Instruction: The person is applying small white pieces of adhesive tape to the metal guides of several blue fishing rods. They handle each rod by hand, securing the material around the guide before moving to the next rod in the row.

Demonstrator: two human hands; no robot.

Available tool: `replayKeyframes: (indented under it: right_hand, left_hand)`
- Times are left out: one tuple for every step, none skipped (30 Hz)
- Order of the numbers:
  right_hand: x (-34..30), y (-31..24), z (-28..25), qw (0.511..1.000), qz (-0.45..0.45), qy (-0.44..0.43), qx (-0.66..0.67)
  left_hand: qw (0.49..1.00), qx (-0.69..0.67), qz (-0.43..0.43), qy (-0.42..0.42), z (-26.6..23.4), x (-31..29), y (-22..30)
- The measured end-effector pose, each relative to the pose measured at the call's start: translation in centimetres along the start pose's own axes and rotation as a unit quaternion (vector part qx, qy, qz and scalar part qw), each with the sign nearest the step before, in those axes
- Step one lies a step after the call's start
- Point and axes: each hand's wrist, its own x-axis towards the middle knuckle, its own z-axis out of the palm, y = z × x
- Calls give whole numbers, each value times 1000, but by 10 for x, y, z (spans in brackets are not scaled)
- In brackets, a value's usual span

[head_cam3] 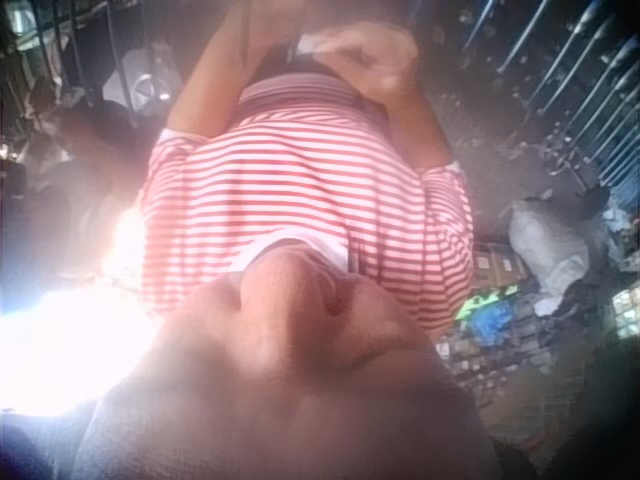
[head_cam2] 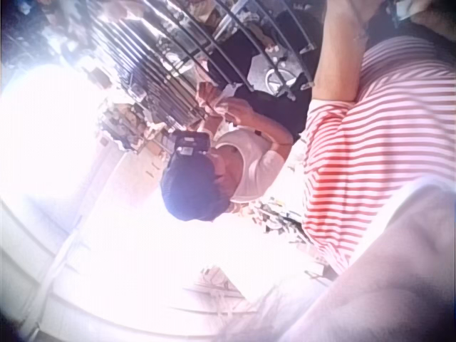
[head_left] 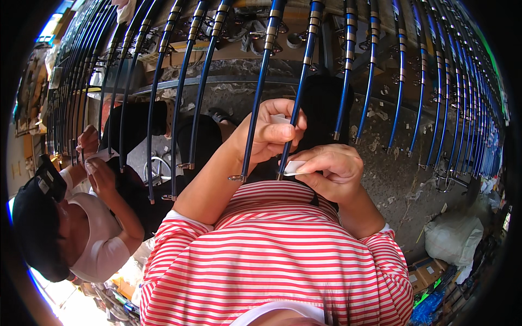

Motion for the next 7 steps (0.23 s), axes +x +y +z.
replayKeyframes:
  right_hand:
    - [0, 0, 0, 1000, -1, 1, -2]
    - [0, 0, 0, 1000, -2, 2, -3]
    - [0, 0, 0, 1000, -3, 4, -5]
    - [1, -1, 0, 1000, -3, 1, -6]
    - [2, -2, 0, 1000, -3, -3, -7]
    - [3, -3, 0, 1000, -2, -6, -7]
    - [3, -3, -1, 1000, -3, -6, -8]
  left_hand:
    - [1000, 1, -2, -1, 0, 0, 0]
    - [1000, 2, -3, -3, 0, 0, 0]
    - [1000, 3, -5, -4, 0, 0, 0]
    - [1000, 2, 1, -11, 0, 1, 0]
    - [1000, 1, 7, -18, 1, 2, -1]
    - [1000, 1, 13, -26, 1, 3, -1]
    - [999, -9, 23, -24, 2, 5, -2]
